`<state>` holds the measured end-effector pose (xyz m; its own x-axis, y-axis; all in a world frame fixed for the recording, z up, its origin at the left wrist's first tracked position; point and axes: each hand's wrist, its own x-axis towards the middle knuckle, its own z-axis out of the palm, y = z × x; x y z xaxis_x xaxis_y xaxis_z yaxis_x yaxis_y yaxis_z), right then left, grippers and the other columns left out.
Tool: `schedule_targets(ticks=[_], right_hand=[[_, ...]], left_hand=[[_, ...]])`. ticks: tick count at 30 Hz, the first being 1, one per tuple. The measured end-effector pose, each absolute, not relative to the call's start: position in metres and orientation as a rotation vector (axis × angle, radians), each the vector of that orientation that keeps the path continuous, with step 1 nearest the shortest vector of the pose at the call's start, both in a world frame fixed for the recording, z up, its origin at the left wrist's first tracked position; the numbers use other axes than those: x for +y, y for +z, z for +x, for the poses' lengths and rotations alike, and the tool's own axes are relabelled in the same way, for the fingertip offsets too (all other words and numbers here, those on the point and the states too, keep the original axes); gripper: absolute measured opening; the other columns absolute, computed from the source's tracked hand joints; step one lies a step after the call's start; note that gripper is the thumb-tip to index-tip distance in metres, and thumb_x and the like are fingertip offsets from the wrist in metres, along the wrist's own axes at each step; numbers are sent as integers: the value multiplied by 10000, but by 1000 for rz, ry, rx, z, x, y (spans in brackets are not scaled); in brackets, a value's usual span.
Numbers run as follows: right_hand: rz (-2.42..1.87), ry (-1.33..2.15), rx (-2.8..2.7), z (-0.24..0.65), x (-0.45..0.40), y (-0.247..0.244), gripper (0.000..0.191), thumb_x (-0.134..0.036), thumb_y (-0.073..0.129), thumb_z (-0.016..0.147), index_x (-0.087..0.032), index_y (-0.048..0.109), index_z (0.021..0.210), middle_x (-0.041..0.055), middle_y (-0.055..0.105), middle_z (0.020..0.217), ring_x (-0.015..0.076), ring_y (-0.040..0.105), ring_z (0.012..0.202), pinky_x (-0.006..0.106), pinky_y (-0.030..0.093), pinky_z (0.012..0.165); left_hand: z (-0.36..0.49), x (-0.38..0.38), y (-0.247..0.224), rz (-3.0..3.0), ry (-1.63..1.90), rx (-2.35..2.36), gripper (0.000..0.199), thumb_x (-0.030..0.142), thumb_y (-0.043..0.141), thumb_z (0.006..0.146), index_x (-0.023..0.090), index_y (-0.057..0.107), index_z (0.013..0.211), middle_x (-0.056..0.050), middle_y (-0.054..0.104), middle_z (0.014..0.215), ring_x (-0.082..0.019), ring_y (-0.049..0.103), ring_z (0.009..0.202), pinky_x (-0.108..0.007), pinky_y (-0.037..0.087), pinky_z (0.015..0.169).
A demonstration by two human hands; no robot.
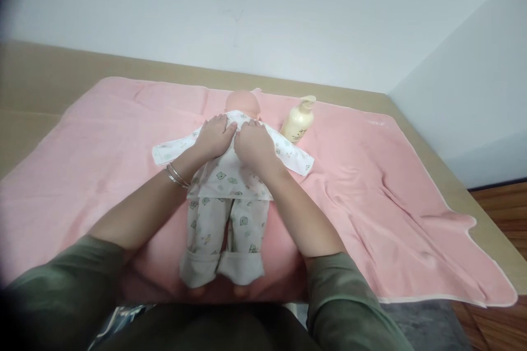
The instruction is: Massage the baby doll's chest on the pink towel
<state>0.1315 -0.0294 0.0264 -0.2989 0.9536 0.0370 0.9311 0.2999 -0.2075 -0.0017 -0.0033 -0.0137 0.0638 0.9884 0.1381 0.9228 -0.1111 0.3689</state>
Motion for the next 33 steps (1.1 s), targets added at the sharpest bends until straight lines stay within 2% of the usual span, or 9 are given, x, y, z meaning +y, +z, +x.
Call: schedule_targets(ticks=[4,9,13,15,19,21,24,29,33], right_hand=[[-1775,340,-2194,142,-5,12,496,-278,300,1078,-14,607,1364,255,617,1449,347,558,1378,453,421,1186],[-1827,464,-2161,154,6,11,561,-378,257,1105,-39,611,1376,245,629,1448,330,573,1376,451,417,1194],[-1900,330,-2275,145,-8,15,631,-360,259,1110,39,399,1578,305,404,1646,370,380,1567,489,302,1281],[-1937,260,-2285,137,-18,15,683,-384,260,1113,76,314,1616,329,339,1673,397,328,1597,501,264,1303],[-1907,152,-2293,127,-26,11,688,-381,274,1110,114,368,1578,335,382,1648,398,361,1582,480,240,1321],[-1892,172,-2300,128,-23,9,676,-372,272,1108,109,386,1569,325,392,1648,389,358,1583,482,243,1321],[-1874,257,-2287,135,-12,8,658,-364,264,1105,97,423,1547,308,406,1646,376,377,1567,486,277,1303],[-1845,325,-2284,143,-1,9,628,-379,270,1101,48,479,1511,298,464,1606,362,450,1504,492,337,1259],[-1848,282,-2285,142,-2,8,620,-374,267,1104,51,495,1493,309,482,1583,365,439,1505,500,319,1263]], left_hand=[[6,-20,-5,2302,475,1933,593,377,284,1084,-30,547,1425,-310,567,1536,-372,495,1507,-508,369,1272],[12,-42,0,2436,329,1846,695,397,316,1071,-115,390,1535,-363,415,1637,-423,393,1569,-552,367,1262],[5,-29,-4,2458,463,1787,563,352,264,1079,18,559,1422,-293,610,1474,-373,526,1463,-557,399,1234],[-2,-15,-6,2382,535,1820,543,344,232,1082,56,624,1324,-263,674,1377,-349,602,1365,-523,435,1203],[-10,5,-8,2222,574,1811,586,373,176,1084,86,675,1195,-233,736,1258,-322,684,1175,-458,526,1064],[-10,5,-9,2216,592,1826,571,364,188,1080,93,682,1175,-228,743,1237,-321,688,1157,-459,528,1053],[-3,-6,-9,2321,588,1871,526,306,222,1069,69,669,1211,-248,717,1300,-346,645,1269,-497,472,1139],[11,-26,-8,2346,538,1932,565,279,275,1067,-75,527,1427,-327,556,1528,-377,484,1497,-488,337,1268],[8,-21,-8,2397,542,1873,535,237,249,1051,-37,584,1365,-292,615,1469,-360,529,1451,-481,357,1258]])
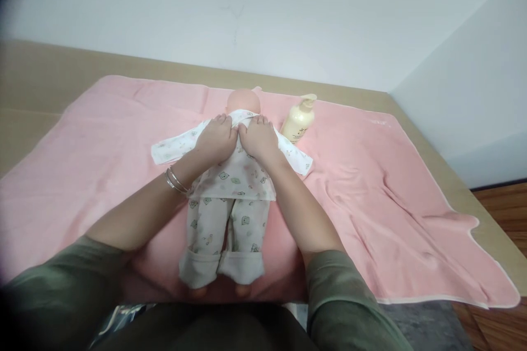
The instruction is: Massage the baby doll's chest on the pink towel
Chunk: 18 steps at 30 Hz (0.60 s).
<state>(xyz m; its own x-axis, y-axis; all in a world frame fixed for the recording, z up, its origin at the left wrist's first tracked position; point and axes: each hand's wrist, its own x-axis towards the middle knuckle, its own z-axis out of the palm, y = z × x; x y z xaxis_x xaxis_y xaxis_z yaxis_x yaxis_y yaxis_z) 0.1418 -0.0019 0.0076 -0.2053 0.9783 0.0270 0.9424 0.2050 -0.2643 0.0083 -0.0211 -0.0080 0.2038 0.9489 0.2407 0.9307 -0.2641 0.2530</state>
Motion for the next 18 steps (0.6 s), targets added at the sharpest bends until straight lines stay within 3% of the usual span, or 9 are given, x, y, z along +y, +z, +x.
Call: schedule_targets(ticks=[7,18], right_hand=[[-1842,253,-2286,139,-5,8,638,-369,254,1110,83,524,1470,319,461,1597,374,422,1521,490,295,1278],[-1858,281,-2257,139,-10,13,594,-357,294,1114,50,533,1476,272,525,1570,360,482,1484,468,301,1276]], left_hand=[[-6,2,-12,2256,634,1833,451,285,286,1029,112,664,1201,-209,702,1350,-317,636,1293,-457,468,1173],[-5,1,-10,2243,630,1841,456,295,301,1024,86,668,1197,-227,721,1293,-336,652,1250,-468,482,1139]])
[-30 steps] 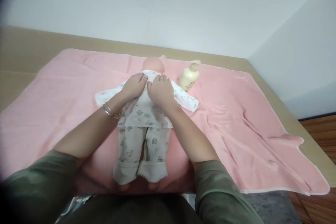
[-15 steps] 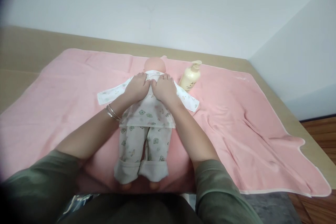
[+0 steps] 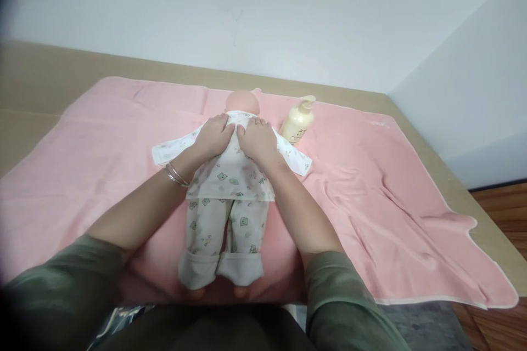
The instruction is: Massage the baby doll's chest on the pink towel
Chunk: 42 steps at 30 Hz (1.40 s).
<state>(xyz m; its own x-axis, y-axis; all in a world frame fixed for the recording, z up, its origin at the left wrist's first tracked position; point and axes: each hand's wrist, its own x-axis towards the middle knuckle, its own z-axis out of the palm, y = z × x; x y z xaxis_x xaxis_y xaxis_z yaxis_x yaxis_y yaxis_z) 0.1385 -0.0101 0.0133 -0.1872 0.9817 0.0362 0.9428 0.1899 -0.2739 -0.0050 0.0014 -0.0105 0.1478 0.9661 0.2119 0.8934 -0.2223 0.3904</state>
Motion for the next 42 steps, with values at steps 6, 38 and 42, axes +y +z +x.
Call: schedule_targets(ticks=[6,38,42], right_hand=[[-1815,377,-2193,148,-6,17,554,-421,350,1083,-43,611,1392,224,660,1430,344,598,1341,426,405,1186],[-1791,412,-2082,147,0,1,623,-458,361,1056,-12,553,1446,263,541,1549,386,472,1482,527,342,1270],[-1865,274,-2241,131,-23,9,641,-350,305,1075,103,438,1508,338,384,1642,425,327,1589,542,250,1321]], left_hand=[[3,-13,-5,2326,559,1894,498,272,282,1039,30,650,1271,-266,694,1333,-362,625,1307,-496,451,1165],[0,-6,-7,2265,667,1812,370,261,355,1004,138,666,1163,-194,719,1274,-344,633,1244,-493,470,1119],[-9,3,-5,2120,639,1778,384,318,348,1004,137,678,1082,-190,751,1178,-324,682,1105,-456,523,1012]])
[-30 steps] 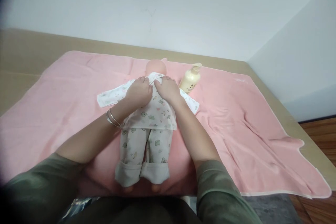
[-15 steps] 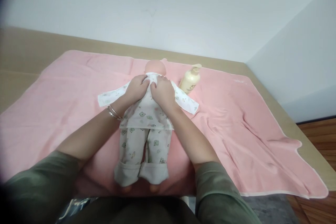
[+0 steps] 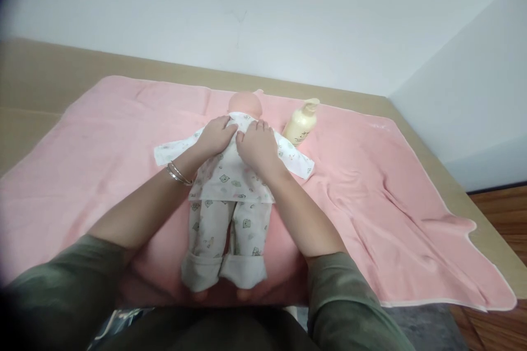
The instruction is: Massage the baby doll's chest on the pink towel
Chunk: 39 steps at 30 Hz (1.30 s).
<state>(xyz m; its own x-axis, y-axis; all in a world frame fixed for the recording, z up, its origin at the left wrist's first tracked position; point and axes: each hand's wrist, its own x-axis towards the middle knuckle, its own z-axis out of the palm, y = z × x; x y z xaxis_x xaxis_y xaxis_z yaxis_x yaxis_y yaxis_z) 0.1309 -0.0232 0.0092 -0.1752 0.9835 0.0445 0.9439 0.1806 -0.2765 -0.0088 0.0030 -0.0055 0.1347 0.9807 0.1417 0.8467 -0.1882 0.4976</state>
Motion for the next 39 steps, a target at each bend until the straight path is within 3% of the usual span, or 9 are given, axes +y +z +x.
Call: schedule_targets(ticks=[2,5,10,14,17,23,30,35,39], right_hand=[[-1865,265,-2276,128,-29,13,632,-313,301,1067,117,416,1515,344,386,1637,423,334,1585,529,270,1316],[-1835,345,-2257,135,-21,16,581,-309,297,1053,57,506,1454,313,487,1571,399,446,1508,517,363,1264],[-1884,452,-2190,152,4,12,546,-345,260,1058,-36,622,1325,261,625,1431,363,568,1373,490,439,1201],[-1926,343,-2230,144,-10,17,588,-340,272,1064,51,506,1436,326,463,1588,402,411,1535,538,319,1284],[-1869,411,-2350,137,-27,26,601,-328,328,1039,75,429,1473,334,343,1661,418,297,1597,549,282,1309],[-1819,549,-2295,137,-27,32,435,-253,320,988,-21,549,1276,313,519,1490,408,465,1444,569,395,1231],[-1708,542,-2193,145,-4,20,409,-233,310,985,-109,624,1216,212,651,1372,345,587,1298,511,465,1168],[-1816,262,-2206,132,-11,10,548,-252,278,1023,10,539,1428,279,508,1562,408,470,1455,576,351,1248],[-1817,300,-2339,122,-28,15,640,-279,308,1031,-30,365,1618,237,291,1728,469,275,1596,661,255,1288]], left_hand=[[-9,4,-4,2091,627,1795,421,328,335,1009,113,688,1091,-207,753,1177,-329,689,1099,-455,529,1003],[0,-8,-4,2207,587,1864,450,268,330,1007,46,680,1184,-253,725,1252,-355,661,1216,-483,475,1113],[14,-32,-5,2487,509,1753,494,192,388,980,-13,598,1377,-283,596,1491,-385,488,1477,-526,361,1240],[4,-21,-6,2568,461,1667,387,127,380,949,57,736,1082,-251,718,1242,-373,605,1313,-519,428,1178],[-9,-2,-7,2384,531,1764,420,158,317,990,88,727,1046,-236,731,1185,-354,657,1200,-503,504,1094],[-5,5,-11,2200,681,1855,418,217,298,1024,100,690,1111,-224,724,1213,-341,654,1179,-496,496,1105],[16,-23,-9,2338,811,1748,431,143,331,982,96,651,1267,-201,674,1386,-354,572,1343,-497,415,1197],[4,-5,-17,2184,871,1746,374,176,373,945,164,682,1156,-160,730,1275,-335,634,1219,-505,470,1141],[-5,7,-21,2059,901,1780,362,231,391,938,188,697,1127,-132,748,1260,-322,621,1241,-488,440,1195]])
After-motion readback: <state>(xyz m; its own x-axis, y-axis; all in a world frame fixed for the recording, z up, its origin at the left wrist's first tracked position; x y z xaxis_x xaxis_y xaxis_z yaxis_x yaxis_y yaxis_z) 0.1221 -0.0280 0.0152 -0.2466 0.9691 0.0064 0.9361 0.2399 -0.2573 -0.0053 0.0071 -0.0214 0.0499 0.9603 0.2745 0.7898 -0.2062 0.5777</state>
